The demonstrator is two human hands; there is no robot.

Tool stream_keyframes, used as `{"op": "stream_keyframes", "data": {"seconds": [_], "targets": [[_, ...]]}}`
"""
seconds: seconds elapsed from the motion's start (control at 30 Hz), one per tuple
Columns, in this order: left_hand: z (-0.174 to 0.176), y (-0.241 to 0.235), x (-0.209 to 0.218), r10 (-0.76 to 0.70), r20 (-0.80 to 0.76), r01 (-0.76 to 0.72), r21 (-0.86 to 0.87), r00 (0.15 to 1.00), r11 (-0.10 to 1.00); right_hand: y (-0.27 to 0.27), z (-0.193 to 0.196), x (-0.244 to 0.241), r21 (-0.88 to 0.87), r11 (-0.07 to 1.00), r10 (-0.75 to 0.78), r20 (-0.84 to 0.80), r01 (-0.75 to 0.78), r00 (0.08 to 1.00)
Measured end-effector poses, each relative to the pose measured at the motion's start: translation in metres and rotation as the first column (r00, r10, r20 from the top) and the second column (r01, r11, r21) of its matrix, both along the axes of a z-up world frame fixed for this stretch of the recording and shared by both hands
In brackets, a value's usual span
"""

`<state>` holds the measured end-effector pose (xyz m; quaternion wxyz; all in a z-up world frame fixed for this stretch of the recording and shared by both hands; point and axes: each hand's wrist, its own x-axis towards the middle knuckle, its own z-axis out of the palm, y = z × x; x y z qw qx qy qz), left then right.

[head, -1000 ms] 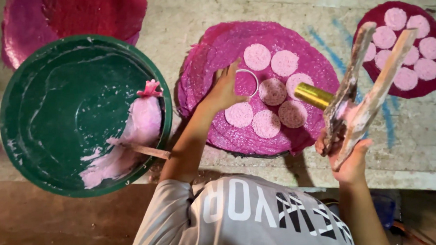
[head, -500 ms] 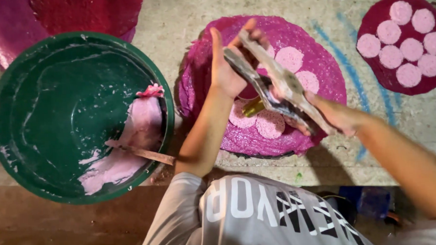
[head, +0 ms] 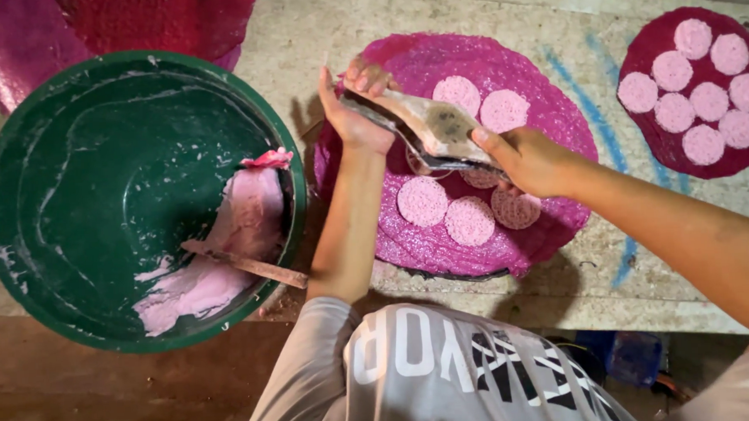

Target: The person uses a custom tool to scoop pink cotton candy from a green bucket and press it into circular molds on a pink mat. They repeatedly fill the molds, remove the formed circles, and place them on a nearby tray.

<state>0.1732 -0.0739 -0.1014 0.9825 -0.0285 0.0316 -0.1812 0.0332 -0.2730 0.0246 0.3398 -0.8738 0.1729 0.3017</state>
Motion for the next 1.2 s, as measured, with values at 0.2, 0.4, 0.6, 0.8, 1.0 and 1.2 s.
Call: {"op": "stream_keyframes", "data": {"seconds": [0.2,0.4,0.6,0.8,1.0,1.2], "targets": [[-0.014,-0.036,-0.003,-0.023,-0.117,0.021,-0.02,0.993,1.0,-0.018,0.011,-0.001,-0.203,0.976,0.095,0.063,-0.081,0.993],[-0.012,-0.04,0.026,-0.033,-0.014,0.033,-0.006,0.999,0.999,-0.016,0.0,0.003,-0.346,0.933,0.178,0.199,-0.101,0.964],[-0.005,-0.009,0.036,0.015,0.064,-0.023,0.124,0.998,0.992,0.003,-0.02,0.004,-0.193,0.977,0.15,0.308,-0.093,0.939],[-0.003,-0.021,0.012,0.01,-0.142,0.017,0.186,0.99,0.982,-0.006,-0.017,0.001,-0.161,0.984,0.098,0.111,-0.079,0.989],[0.013,-0.038,0.025,0.006,-0.158,0.02,0.161,0.987,0.987,-0.018,-0.011,-0.001,-0.313,0.947,0.183,0.325,-0.078,0.928],[0.017,-0.037,0.031,0.03,-0.11,-0.007,0.208,0.993,0.978,-0.015,-0.014,0.004,-0.283,0.959,0.105,0.263,-0.027,0.959]]}}
